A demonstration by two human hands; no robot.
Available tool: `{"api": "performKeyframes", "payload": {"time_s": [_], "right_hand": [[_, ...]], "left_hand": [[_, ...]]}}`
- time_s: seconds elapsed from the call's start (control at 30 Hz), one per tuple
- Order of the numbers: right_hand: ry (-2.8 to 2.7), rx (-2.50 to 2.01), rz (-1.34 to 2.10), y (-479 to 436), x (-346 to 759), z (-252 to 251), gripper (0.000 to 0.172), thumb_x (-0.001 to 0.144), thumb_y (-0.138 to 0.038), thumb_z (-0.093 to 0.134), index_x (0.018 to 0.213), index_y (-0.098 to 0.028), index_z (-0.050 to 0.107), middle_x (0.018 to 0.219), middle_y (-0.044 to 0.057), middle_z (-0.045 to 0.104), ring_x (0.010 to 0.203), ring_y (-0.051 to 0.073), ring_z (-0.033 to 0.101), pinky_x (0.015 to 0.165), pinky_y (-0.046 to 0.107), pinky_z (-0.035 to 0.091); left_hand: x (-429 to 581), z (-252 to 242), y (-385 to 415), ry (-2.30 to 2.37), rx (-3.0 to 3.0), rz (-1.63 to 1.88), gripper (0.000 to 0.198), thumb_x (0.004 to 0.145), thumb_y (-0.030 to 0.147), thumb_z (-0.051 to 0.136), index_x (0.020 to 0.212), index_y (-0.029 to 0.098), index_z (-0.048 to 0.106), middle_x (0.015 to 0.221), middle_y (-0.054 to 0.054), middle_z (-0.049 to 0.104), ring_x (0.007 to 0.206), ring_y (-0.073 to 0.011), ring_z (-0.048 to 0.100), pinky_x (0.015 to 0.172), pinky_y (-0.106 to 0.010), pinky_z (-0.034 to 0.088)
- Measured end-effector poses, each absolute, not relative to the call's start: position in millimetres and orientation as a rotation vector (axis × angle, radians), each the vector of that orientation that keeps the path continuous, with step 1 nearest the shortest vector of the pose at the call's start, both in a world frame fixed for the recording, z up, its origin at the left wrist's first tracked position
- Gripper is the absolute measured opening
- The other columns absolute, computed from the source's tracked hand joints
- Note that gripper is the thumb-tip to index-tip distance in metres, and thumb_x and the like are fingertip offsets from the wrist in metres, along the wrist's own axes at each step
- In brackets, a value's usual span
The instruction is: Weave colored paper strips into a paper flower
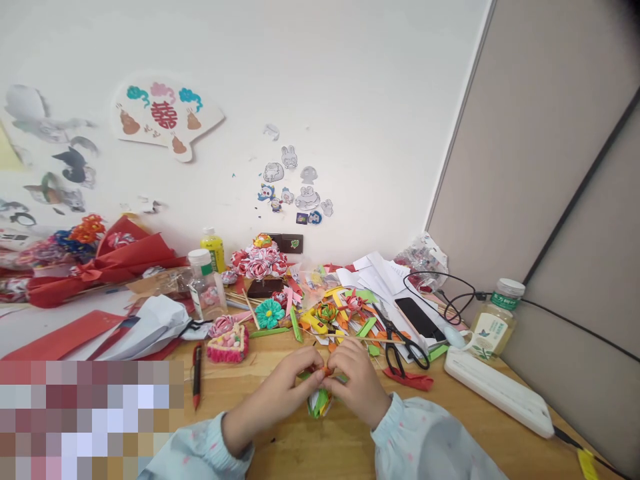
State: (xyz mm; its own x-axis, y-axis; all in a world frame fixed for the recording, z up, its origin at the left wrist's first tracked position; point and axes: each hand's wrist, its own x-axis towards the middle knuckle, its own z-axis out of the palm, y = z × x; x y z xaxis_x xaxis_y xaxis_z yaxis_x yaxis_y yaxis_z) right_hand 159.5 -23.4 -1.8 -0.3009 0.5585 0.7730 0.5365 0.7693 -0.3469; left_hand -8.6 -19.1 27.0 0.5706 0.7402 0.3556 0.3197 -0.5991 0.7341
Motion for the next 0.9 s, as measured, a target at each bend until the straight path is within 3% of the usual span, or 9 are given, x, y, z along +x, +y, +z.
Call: {"api": "performKeyframes", "payload": {"time_s": [0.17,0.4,0.6,0.9], "right_hand": [[-1.882,-1.001,0.665,-16.0,160.0,-10.0,0.025,0.073,-0.037,0.067,0.063,-0.017,0.056,0.060,-0.003,0.054,0.059,0.012,0.049,0.054,0.023,0.037],[-1.696,-0.914,1.227,-5.9,165.7,-21.9,0.029,0.070,-0.042,0.067,0.069,-0.015,0.055,0.065,-0.001,0.059,0.061,0.013,0.054,0.057,0.024,0.042],[-1.631,-0.905,1.294,-3.1,164.6,-25.1,0.029,0.064,-0.034,0.073,0.070,-0.016,0.053,0.060,-0.004,0.053,0.055,0.009,0.049,0.051,0.020,0.038],[-1.633,-0.978,1.227,-2.6,164.0,-33.0,0.027,0.063,-0.031,0.073,0.068,-0.016,0.051,0.064,-0.004,0.052,0.059,0.011,0.050,0.053,0.022,0.041]], "left_hand": [[-6.2,12.3,-4.9,0.870,1.843,0.799,0.036,0.075,0.049,0.054,0.065,0.015,0.057,0.058,0.004,0.052,0.057,-0.0114,0.047,0.054,-0.021,0.038],[-4.7,2.0,0.7,0.928,1.764,0.808,0.032,0.073,0.046,0.057,0.065,0.014,0.056,0.057,0.003,0.056,0.056,-0.0115,0.050,0.054,-0.022,0.040],[-3.2,-3.5,1.3,0.918,1.739,0.791,0.020,0.073,0.034,0.059,0.070,0.015,0.054,0.063,0.001,0.060,0.058,-0.0128,0.055,0.056,-0.024,0.042],[-3.4,-1.5,1.1,1.009,1.811,0.764,0.011,0.070,0.024,0.058,0.064,0.015,0.056,0.057,0.004,0.056,0.055,-0.0114,0.050,0.052,-0.021,0.038]]}}
